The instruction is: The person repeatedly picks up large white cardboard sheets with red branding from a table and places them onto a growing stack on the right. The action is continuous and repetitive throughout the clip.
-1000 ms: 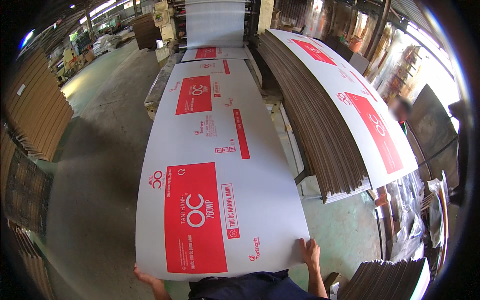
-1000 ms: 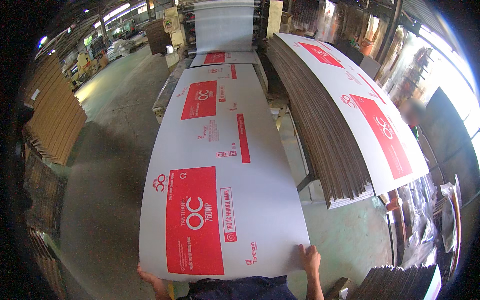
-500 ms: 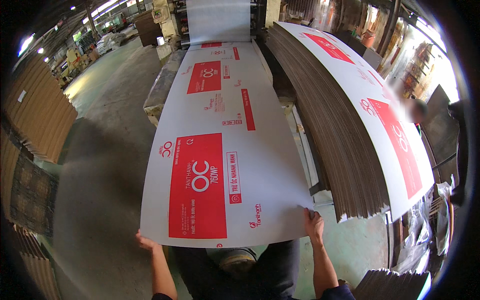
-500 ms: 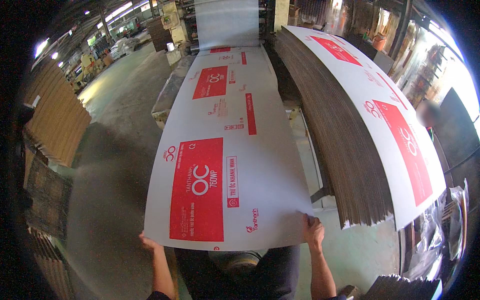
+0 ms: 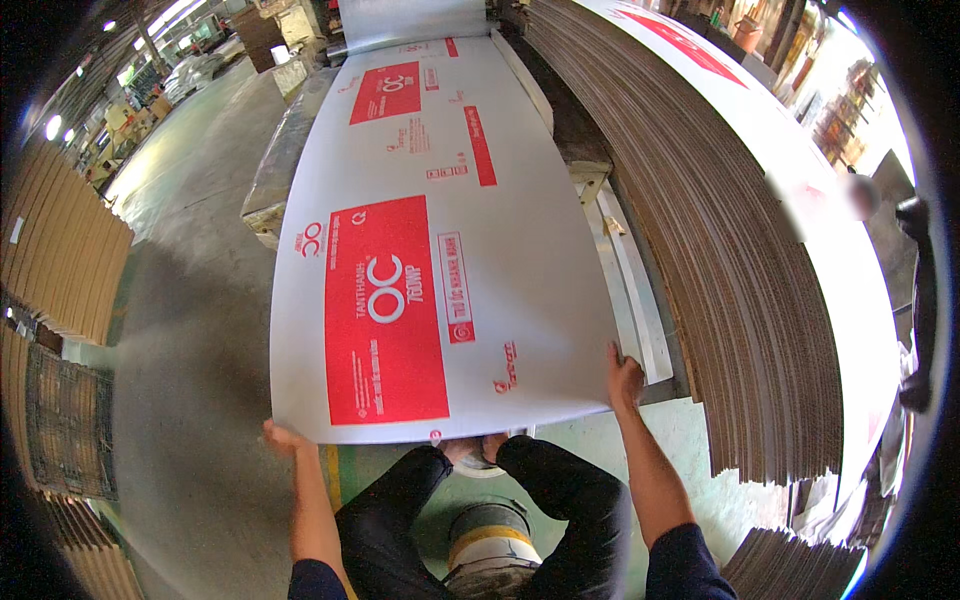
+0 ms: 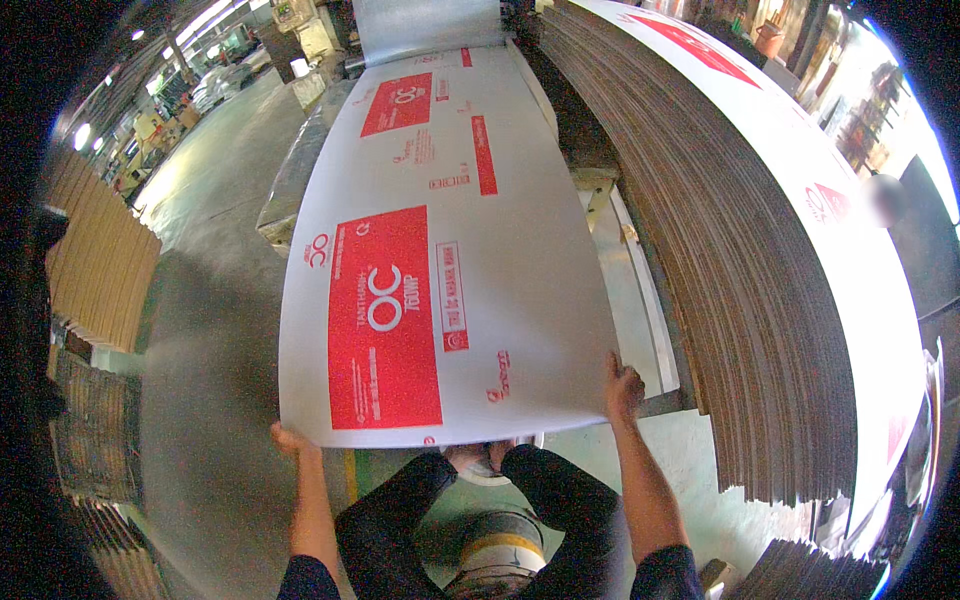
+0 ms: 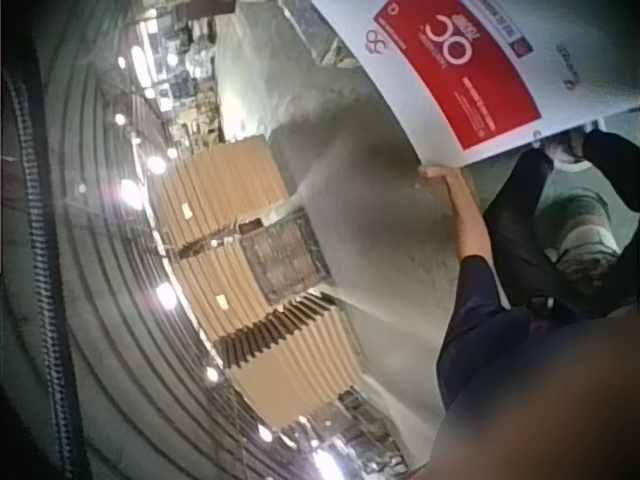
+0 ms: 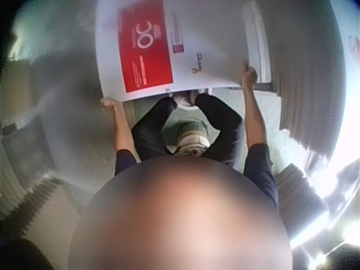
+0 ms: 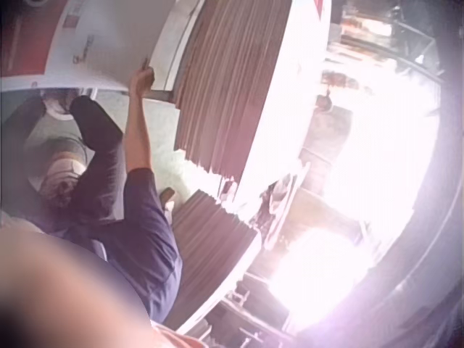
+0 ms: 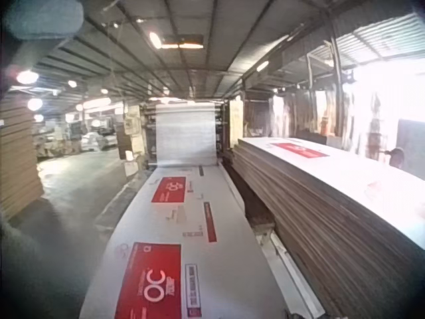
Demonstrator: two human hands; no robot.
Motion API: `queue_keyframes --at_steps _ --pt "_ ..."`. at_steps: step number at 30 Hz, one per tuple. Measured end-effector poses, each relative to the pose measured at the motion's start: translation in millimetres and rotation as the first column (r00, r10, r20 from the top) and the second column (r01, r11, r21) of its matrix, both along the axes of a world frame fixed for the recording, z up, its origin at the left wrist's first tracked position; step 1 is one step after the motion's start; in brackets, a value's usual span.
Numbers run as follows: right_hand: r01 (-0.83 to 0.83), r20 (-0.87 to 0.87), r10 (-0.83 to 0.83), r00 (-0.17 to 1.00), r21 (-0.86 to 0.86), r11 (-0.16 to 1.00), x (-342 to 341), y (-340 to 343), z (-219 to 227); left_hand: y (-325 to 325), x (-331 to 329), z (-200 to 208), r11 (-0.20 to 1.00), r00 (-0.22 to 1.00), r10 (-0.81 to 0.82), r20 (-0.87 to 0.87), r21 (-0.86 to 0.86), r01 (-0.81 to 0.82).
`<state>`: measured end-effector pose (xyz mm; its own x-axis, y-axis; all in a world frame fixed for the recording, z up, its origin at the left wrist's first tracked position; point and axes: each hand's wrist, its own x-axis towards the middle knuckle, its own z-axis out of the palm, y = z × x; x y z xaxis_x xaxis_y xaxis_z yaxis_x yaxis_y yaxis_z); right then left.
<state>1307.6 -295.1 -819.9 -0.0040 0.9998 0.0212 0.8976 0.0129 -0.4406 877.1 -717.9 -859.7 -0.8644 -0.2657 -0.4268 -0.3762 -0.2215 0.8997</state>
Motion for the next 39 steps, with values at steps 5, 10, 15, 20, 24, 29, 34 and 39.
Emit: queue_keyframes --at_steps 5,10,15,20,24,29,34,39 --pt "-0.043 -0.039 0.047 0.998 0.096 0.994 -68.9 43.9 61.0 25.9 -31.8 29.2 0.993 0.996 0.014 0.087 0.118 -0.024" --pt "-0.476 -0.123 0.576 0.808 0.44 0.762 -36.2 6.4 258.5 1.5 -29.2 55.3 0.989 0.999 0.034 0.021 0.145 -0.037" --pt "-0.379 0.251 0.285 0.925 0.651 0.658 167.3 -102.3 384.4 -41.5 116.7 18.5 0.768 0.777 -0.629 0.032 0.181 0.614" --pt "-0.176 0.386 0.036 0.922 0.332 0.927 276.2 -146.5 384.3 -48.8 287.7 56.4 0.537 0.563 -0.826 0.026 0.338 0.773" --pt "-0.391 0.557 0.09 0.826 0.451 0.802 300.3 -144.3 353.5 -36.4 363.6 91.4 0.337 0.345 -0.938 0.04 0.341 0.878" --pt "-0.361 0.666 0.004 0.746 0.399 0.843 290.5 -161.7 366.5 -38.0 389.9 117.2 0.209 0.246 -0.963 -0.111 0.265 0.941" --pt "-0.493 0.711 0.111 0.694 0.358 0.793 207.0 -269.1 397.9 -11.3 417.2 196.5 -0.059 0.098 -0.915 -0.39 0.371 0.927" --pt "-0.942 0.297 0.902 0.313 0.219 0.255 213.2 -344.3 387.7 23.8 436.8 273.9 -0.137 0.492 -0.701 -0.516 0.775 0.617"
